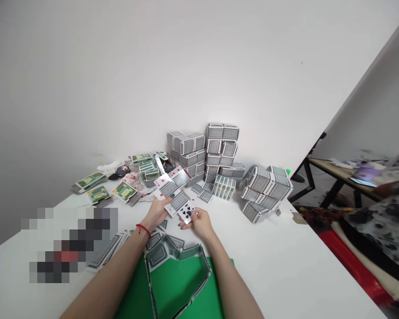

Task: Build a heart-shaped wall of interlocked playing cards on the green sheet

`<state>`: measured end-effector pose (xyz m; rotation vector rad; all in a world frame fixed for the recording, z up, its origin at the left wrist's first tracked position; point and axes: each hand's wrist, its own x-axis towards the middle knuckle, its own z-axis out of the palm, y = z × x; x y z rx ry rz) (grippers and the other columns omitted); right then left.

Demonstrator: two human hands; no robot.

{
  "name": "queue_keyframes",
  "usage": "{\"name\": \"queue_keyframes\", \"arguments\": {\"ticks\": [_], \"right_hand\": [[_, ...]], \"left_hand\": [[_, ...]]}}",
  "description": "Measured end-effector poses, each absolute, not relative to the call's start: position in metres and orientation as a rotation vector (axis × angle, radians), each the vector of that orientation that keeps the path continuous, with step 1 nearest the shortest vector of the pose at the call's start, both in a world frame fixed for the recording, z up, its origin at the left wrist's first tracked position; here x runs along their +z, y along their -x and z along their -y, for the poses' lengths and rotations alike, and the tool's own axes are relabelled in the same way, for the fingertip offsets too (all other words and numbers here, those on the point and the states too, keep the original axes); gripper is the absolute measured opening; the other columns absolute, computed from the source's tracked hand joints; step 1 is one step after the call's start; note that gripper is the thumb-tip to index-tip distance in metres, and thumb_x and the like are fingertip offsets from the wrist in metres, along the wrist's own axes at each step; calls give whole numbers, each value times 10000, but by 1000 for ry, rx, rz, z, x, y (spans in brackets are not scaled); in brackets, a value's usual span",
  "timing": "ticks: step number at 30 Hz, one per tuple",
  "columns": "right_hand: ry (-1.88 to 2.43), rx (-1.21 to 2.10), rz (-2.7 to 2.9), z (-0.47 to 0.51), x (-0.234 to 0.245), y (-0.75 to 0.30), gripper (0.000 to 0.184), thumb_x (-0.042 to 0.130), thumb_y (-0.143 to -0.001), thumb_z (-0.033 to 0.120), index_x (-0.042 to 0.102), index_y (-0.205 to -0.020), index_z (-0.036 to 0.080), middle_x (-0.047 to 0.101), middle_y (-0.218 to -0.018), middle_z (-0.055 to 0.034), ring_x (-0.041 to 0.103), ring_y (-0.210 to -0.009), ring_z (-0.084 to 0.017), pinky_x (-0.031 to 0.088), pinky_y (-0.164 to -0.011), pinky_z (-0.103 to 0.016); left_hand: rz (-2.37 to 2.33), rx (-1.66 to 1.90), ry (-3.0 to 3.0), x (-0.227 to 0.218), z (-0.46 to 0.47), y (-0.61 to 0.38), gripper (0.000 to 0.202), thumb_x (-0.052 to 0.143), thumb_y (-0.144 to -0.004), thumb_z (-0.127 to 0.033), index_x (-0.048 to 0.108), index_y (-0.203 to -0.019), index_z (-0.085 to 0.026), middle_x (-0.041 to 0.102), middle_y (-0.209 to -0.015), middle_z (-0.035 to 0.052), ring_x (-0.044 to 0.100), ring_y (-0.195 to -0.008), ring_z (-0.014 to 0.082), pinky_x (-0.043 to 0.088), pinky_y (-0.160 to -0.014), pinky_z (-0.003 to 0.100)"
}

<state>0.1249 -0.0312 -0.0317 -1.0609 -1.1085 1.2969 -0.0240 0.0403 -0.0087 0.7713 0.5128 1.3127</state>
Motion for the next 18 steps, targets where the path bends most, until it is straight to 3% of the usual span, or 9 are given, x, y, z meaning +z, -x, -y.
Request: {"name": "queue_keyframes", "arguments": {"ticks": [10,18], "right_hand": [[1099,1262,1117,31,-34,-125,380,600,-680,545,523,-743,178,684,-673,-60,668,-560,-215,523,-476,-302],[1121,1201,1135,32,-30,-125,401,571,-683,563,489,-710,171,678,-603,-59,619,-429,-158,458,-381,-231]], "left_hand": [[-495,1328,-773,-5,-44,31,517,757,-573,-223,587,-1055,-144,692,-962,82,612,-954,260,458,-851,402],[-507,1318,-814,-5,-43,30,517,758,-570,-231,594,-1053,-150,692,-974,85,615,-956,262,460,-861,408]]}}
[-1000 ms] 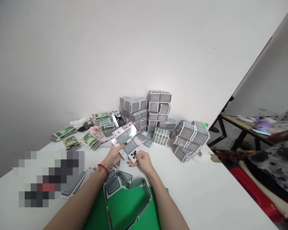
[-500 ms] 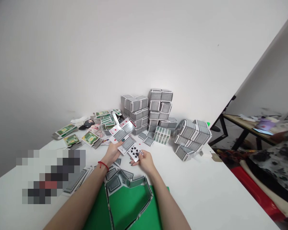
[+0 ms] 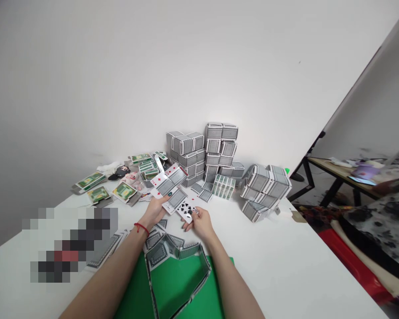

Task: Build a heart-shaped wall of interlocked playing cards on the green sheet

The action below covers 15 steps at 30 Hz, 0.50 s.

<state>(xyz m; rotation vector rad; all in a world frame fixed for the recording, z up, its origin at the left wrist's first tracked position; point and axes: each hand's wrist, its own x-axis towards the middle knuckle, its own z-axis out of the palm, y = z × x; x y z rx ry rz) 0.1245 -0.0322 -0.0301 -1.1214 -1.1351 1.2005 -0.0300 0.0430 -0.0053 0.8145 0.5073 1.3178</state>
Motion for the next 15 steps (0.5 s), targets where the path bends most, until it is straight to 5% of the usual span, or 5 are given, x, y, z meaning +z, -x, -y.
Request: {"name": "queue_keyframes", "arguments": {"ticks": [7,15], "right_hand": [[1244,1040,1094,33,-29,-118,315,507,-726,496,470,-657,190,584,-403,7,499,-273,-126,356,-296,-209],[1215,1029,1065,33,-25,-108,319,515,-717,500,474,-680,185,657,-520,-35,531,-309,-127,394,-320,-219]], "left_hand": [[-490,1313,-864,-7,-42,29,559,747,-585,-213,570,-1113,-159,673,-1040,98,602,-991,265,454,-876,412],[-534,1259,-887,-6,-35,23,565,748,-575,-244,574,-1101,-138,669,-1046,116,609,-963,282,478,-829,408]]}}
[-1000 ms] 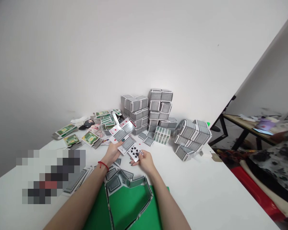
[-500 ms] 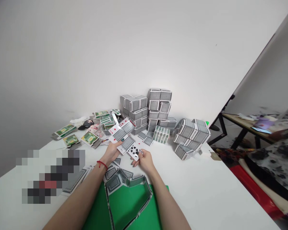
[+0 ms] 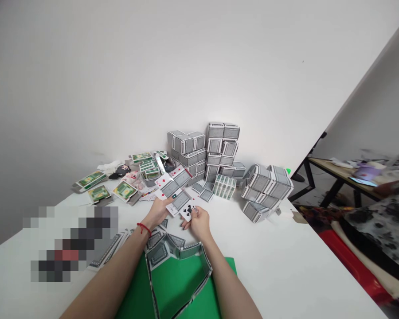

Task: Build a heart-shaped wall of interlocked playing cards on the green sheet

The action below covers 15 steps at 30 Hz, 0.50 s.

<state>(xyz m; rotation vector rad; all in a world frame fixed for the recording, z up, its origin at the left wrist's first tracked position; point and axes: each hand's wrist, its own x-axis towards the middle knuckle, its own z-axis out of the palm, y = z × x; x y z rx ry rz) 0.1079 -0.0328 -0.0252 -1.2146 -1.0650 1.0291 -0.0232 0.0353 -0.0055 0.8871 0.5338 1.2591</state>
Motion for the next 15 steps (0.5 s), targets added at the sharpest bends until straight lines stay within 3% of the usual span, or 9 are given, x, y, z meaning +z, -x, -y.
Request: {"name": "queue_keyframes", "arguments": {"ticks": [9,15], "right_hand": [[1203,1069,1072,31,-27,-107,360,537,-713,538,471,-696,185,650,-505,-37,553,-325,-136,408,-339,-217],[1175,1117,1069,31,-26,-107,377,546,-707,550,458,-764,187,684,-617,-51,626,-418,-165,446,-364,-221]], "left_hand": [[-543,1162,-892,-7,-32,23,441,737,-603,-307,599,-994,-157,701,-909,97,651,-810,278,518,-683,391],[-563,1142,-910,-13,-33,21,411,734,-604,-311,596,-962,-161,706,-854,88,652,-759,275,516,-622,378]]}}
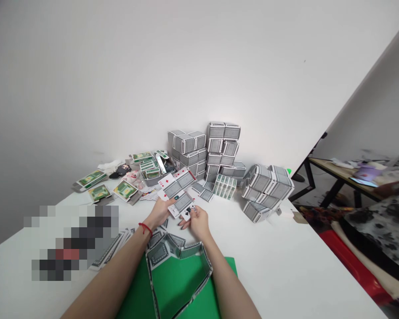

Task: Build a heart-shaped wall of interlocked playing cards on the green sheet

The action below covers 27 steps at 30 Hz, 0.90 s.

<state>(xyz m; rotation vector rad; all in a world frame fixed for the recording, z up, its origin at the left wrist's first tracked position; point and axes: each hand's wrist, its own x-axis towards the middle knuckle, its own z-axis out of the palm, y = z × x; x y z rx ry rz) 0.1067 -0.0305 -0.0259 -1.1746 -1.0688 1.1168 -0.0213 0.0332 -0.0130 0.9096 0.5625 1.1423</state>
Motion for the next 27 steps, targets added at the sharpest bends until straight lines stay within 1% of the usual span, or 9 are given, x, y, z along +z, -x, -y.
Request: {"name": "queue_keyframes", "arguments": {"ticks": [3,7,14,20,24,27], "right_hand": [[1154,1136,1072,30,-27,-107,380,550,-705,546,457,-789,187,683,-622,-50,649,-463,-182,464,-382,-230],[1127,1155,1065,29,-30,-107,393,558,-699,543,454,-804,179,679,-611,-45,648,-457,-180,466,-387,-228],[1133,1174,1074,28,-30,-108,386,553,-705,542,449,-792,181,689,-652,-58,662,-496,-183,471,-402,-224],[1143,1189,1072,28,-30,-109,380,548,-705,547,441,-785,191,674,-622,-35,661,-489,-187,464,-392,-227],[1128,1220,1076,28,-32,-110,391,553,-702,557,440,-770,189,666,-607,-32,662,-496,-188,473,-407,-233],[1122,1233,1073,28,-33,-110,406,559,-689,569,438,-761,188,662,-597,-29,655,-482,-184,472,-404,-234]], "left_hand": [[-577,1121,-917,-17,-35,21,425,723,-615,-319,595,-988,-158,704,-857,90,653,-745,275,513,-597,374],[-587,1120,-916,-17,-35,20,431,725,-614,-306,594,-1000,-167,706,-865,86,656,-716,272,512,-557,363],[-576,1134,-914,-8,-29,19,472,720,-619,-301,588,-1051,-164,705,-877,88,660,-761,277,537,-637,397],[-601,1135,-902,-9,-29,20,468,738,-591,-270,597,-1025,-169,708,-805,74,659,-744,278,532,-603,383],[-588,1111,-904,-8,-28,21,460,733,-590,-260,600,-1019,-163,710,-828,81,657,-759,277,526,-602,372],[-574,1089,-890,-7,-27,22,432,724,-595,-254,606,-997,-147,708,-852,90,654,-801,281,524,-644,376]]}}
